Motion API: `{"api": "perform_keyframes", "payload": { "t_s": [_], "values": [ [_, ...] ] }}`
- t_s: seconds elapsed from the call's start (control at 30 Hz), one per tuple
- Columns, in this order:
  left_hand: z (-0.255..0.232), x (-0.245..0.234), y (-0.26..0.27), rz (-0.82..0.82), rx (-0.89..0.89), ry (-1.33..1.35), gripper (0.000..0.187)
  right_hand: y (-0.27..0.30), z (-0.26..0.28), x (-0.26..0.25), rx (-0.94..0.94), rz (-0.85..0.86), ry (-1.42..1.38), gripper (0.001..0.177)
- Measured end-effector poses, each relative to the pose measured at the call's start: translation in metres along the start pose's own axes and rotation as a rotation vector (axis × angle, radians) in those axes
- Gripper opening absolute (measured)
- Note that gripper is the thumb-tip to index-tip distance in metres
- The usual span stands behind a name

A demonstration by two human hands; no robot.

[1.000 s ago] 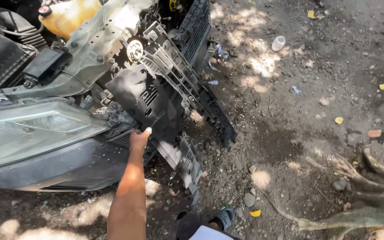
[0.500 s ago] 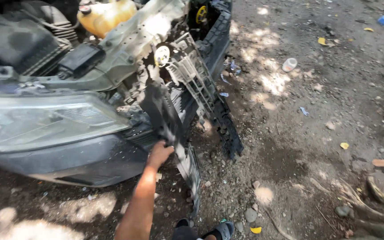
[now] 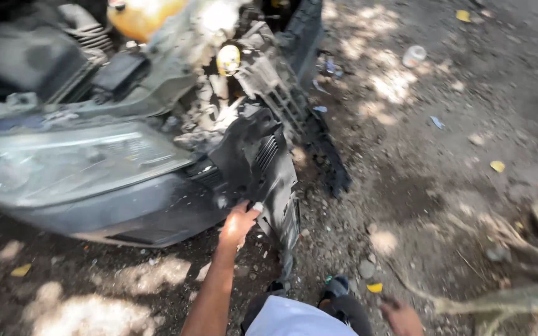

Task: The person removes a black plastic cover from a tree and places it on the ground. They then lift and align a long black plastic bumper cover onto the front of a white car with an open hood. The person uses a socket wrench to tighten bolts securing the bumper cover to the car's frame.

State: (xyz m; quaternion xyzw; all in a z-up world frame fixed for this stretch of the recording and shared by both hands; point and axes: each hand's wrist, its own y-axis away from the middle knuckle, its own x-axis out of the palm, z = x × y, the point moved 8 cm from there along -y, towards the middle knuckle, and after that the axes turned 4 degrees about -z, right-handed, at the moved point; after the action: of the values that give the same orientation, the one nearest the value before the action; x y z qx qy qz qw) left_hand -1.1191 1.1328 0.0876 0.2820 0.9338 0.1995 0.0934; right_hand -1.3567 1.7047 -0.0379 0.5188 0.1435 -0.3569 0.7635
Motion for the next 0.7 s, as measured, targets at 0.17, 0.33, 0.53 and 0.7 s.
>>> {"api": "perform_keyframes", "payload": {
  "t_s": [0.17, 0.33, 0.53, 0.7],
  "values": [
    [-0.123, 0.082, 0.049, 0.274, 0.038, 0.016, 0.030, 0.070, 0.181, -0.089, -0.254, -0.192, -0.094, 0.061],
    [-0.160, 0.194, 0.047, 0.460, 0.120, -0.201, 0.032, 0.101, 0.264, -0.193, -0.341, -0.335, -0.243, 0.071],
    [-0.166, 0.388, 0.071, 0.982, 0.130, -0.124, 0.042, 0.089, 0.229, -0.322, -0.526, -0.548, -0.518, 0.067],
    [-0.181, 0.523, 0.078, 0.918, 0.204, -0.321, 0.056, 0.045, 0.150, -0.385, -0.501, -0.379, -0.826, 0.025]
  ]
}}
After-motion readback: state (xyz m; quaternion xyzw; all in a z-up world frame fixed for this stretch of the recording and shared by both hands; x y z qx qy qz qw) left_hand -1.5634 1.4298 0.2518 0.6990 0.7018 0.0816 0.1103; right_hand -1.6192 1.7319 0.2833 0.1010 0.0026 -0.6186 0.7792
